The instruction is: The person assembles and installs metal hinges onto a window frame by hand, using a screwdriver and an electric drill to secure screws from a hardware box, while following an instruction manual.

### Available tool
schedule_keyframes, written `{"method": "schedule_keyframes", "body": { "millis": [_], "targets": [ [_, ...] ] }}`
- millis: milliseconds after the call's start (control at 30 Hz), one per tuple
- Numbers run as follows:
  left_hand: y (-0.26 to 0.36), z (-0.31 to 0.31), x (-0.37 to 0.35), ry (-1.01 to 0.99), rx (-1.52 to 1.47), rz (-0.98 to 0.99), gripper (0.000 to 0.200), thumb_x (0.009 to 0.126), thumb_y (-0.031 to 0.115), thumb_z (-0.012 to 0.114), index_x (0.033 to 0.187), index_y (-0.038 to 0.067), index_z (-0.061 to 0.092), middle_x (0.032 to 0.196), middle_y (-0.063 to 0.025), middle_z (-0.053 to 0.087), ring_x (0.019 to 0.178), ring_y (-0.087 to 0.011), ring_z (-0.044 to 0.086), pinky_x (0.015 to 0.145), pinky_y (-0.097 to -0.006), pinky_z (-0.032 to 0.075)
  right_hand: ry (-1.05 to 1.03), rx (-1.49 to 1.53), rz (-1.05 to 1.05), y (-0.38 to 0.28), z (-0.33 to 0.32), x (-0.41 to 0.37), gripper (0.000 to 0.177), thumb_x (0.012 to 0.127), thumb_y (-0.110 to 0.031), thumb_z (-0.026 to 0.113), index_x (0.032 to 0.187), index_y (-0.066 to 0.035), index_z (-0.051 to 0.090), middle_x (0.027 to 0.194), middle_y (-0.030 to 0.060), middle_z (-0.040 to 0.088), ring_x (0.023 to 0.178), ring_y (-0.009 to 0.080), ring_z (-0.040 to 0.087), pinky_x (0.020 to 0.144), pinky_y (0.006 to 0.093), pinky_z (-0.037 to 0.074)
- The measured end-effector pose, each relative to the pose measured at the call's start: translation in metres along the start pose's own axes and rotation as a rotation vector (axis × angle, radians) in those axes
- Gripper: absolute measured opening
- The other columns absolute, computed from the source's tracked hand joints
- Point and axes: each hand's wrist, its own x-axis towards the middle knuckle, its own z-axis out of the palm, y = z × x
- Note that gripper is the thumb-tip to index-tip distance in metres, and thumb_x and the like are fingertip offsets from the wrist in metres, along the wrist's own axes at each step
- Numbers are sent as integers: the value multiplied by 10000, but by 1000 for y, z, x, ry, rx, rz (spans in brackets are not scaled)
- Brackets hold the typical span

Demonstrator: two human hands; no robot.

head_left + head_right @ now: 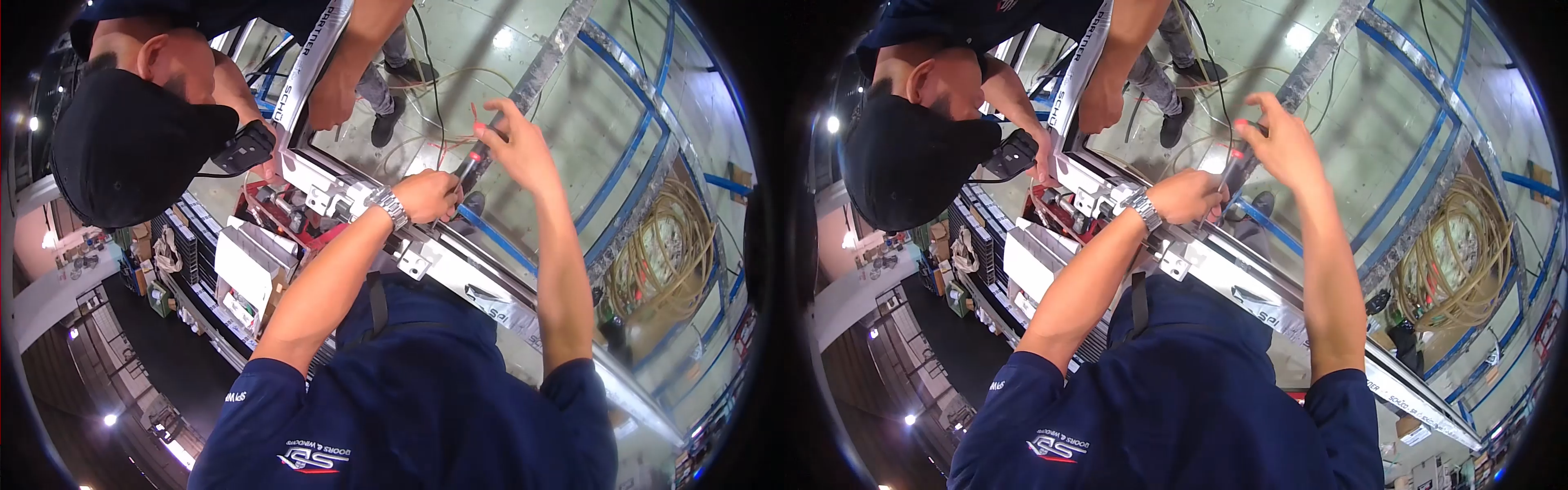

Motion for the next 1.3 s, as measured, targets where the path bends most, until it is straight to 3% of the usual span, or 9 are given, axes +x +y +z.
{"method": "schedule_keyframes", "body": {
  "millis": [133,167,300,400,600,733,967,1167,1300],
  "targets": [
    [2,3,-1,46,142,50,199,945,134,541,960,-28,656,817,-121,731,743,-232,722,710,-348,561,100,-250,-30,-16,3,-10,472,841,-220,705,1250,-35,560,1031,238,698,999,376,678,883,428,520],
    [4,0,-3,19,-8,-17,186,949,121,544,935,-36,642,803,-112,724,700,-216,714,663,-329,566,11,-73,-68,-6,3,-8,498,914,-255,679,1341,-37,545,1188,170,682,979,232,710,836,373,551],
    [3,-6,-6,-8,-115,-61,198,952,128,547,915,-45,638,788,-111,721,664,-198,709,619,-304,566,-165,658,-219,25,3,-20,509,968,-270,619,1378,18,528,1371,129,590,1024,201,686,894,338,528],
    [1,-2,-2,1,-144,-93,201,948,135,547,911,-40,639,793,-109,720,675,-197,710,636,-314,567,-49,669,-165,43,25,-20,410,963,-317,645,1303,-88,632,1177,84,672,999,216,703,869,331,528],
    [1,4,0,0,63,20,220,933,202,569,873,11,661,739,-97,720,728,-254,709,715,-378,532,150,-574,-123,-25,17,-5,356,878,-454,692,1140,-218,744,907,153,682,838,349,671,771,426,538],
    [-2,4,-1,68,57,1,231,934,195,557,851,6,659,739,-93,721,727,-245,708,715,-378,529,70,148,-175,15,7,8,409,876,-425,697,1108,-90,742,1002,191,718,874,351,700,779,407,543],
    [-3,5,-2,-11,-24,-11,226,927,192,548,862,7,660,738,-81,722,693,-220,707,689,-367,535,-19,-282,222,-39,-9,-7,439,931,-366,650,1233,-48,663,1019,130,744,956,236,699,818,362,517],
    [-4,2,-1,-52,-64,67,231,912,182,549,831,-4,660,735,-91,725,703,-202,718,677,-334,543,47,1291,-92,28,45,-5,355,1025,-322,497,1208,-45,623,1253,150,622,1271,309,534,1055,454,439],
    [-4,0,-1,-58,-93,41,227,912,192,564,829,2,658,740,-91,728,693,-207,716,667,-333,542,-60,1544,-211,35,66,6,385,1063,-317,396,845,-27,525,1177,209,628,1245,306,537,1144,459,337]
  ]
}}
